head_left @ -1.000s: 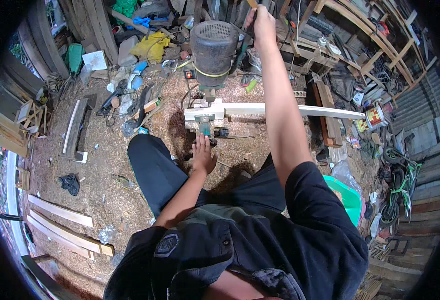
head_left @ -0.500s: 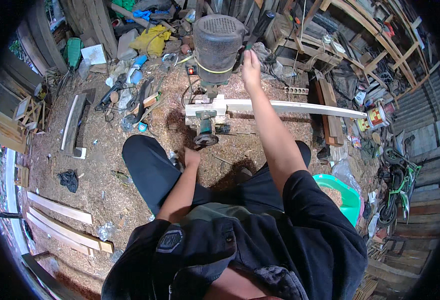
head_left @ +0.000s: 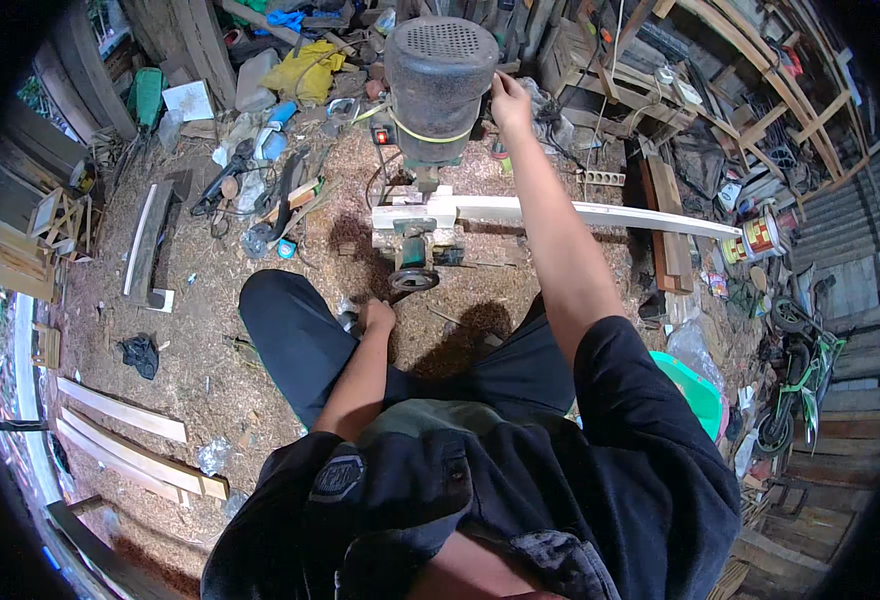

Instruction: Shaping a long piece of wood using a wood lathe and a hand-held cutting tool.

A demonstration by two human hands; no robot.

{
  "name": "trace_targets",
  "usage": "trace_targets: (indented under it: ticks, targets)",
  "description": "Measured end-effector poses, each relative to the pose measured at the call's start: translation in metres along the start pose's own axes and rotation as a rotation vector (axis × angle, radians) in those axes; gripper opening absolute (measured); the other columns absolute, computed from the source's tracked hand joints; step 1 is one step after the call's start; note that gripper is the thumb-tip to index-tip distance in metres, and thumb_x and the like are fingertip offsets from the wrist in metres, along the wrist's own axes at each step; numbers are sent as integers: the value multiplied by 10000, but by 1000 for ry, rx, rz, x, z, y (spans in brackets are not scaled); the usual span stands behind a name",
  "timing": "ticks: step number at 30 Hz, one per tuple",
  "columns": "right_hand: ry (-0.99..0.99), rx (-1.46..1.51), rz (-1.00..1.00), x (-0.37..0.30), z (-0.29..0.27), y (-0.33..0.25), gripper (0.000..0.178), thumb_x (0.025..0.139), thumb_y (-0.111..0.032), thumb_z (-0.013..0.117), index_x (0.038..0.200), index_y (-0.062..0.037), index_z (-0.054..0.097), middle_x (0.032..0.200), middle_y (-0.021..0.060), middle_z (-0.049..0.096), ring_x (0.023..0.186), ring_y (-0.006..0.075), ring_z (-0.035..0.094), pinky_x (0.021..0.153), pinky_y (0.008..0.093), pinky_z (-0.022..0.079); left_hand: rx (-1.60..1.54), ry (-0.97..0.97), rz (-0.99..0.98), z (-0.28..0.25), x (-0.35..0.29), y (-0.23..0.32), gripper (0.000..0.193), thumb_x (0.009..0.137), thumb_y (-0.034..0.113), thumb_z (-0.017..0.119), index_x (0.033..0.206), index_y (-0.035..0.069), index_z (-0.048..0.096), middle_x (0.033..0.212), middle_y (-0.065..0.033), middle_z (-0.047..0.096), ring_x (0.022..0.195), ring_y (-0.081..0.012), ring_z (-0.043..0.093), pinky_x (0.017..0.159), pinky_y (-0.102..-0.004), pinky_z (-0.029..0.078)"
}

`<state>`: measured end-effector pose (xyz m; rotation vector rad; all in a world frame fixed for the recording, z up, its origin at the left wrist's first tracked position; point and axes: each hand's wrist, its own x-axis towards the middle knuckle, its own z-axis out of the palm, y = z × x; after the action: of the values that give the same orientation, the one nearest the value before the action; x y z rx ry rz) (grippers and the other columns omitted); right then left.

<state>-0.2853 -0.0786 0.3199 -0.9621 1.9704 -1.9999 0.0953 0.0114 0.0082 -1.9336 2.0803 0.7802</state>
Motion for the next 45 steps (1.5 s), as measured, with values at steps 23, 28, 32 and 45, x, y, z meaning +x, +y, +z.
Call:
trace_targets:
  ticks: [23, 28, 32, 45]
  targets:
    - [10, 83, 37, 6, -17, -27, 316, 984, -241, 627, 1155, 21, 669, 1055, 111, 720, 982, 194, 648, 892, 320, 476, -7, -22, 209, -24, -29, 25, 464, 998, 407, 558, 1094, -37, 651, 1073, -238, 704, 961, -344, 713, 800, -430, 578]
    - [-72, 278, -43, 10, -9, -56, 484, 984, -290, 640, 1369, -8, 555, 1281, 131, 645, 1167, 222, 587, 1021, 320, 422, -11, -124, 223, -39, -23, 19, 518, 999, 381, 542, 1268, -62, 552, 1136, -299, 659, 1002, -385, 691, 842, -438, 572]
    - [-164, 304, 50, 17, -7, -88, 679, 986, -460, 589, 1495, -39, 433, 1497, 163, 479, 1385, 266, 427, 1142, 372, 307, -348, 441, 371, -43, -48, 40, 661, 977, 346, 571, 1459, -49, 354, 1432, -326, 428, 1298, -447, 469, 1069, -489, 416]
    - [-188, 458, -88, 14, -21, -115, 863, 1007, -687, 271, 1481, 22, 401, 1469, 159, 500, 1369, 258, 442, 1167, 373, 264, -5, 411, 777, -59, -113, 82, 859, 936, 475, 600, 1584, 66, 212, 1632, -287, 76, 1520, -452, 64, 1219, -531, 145]
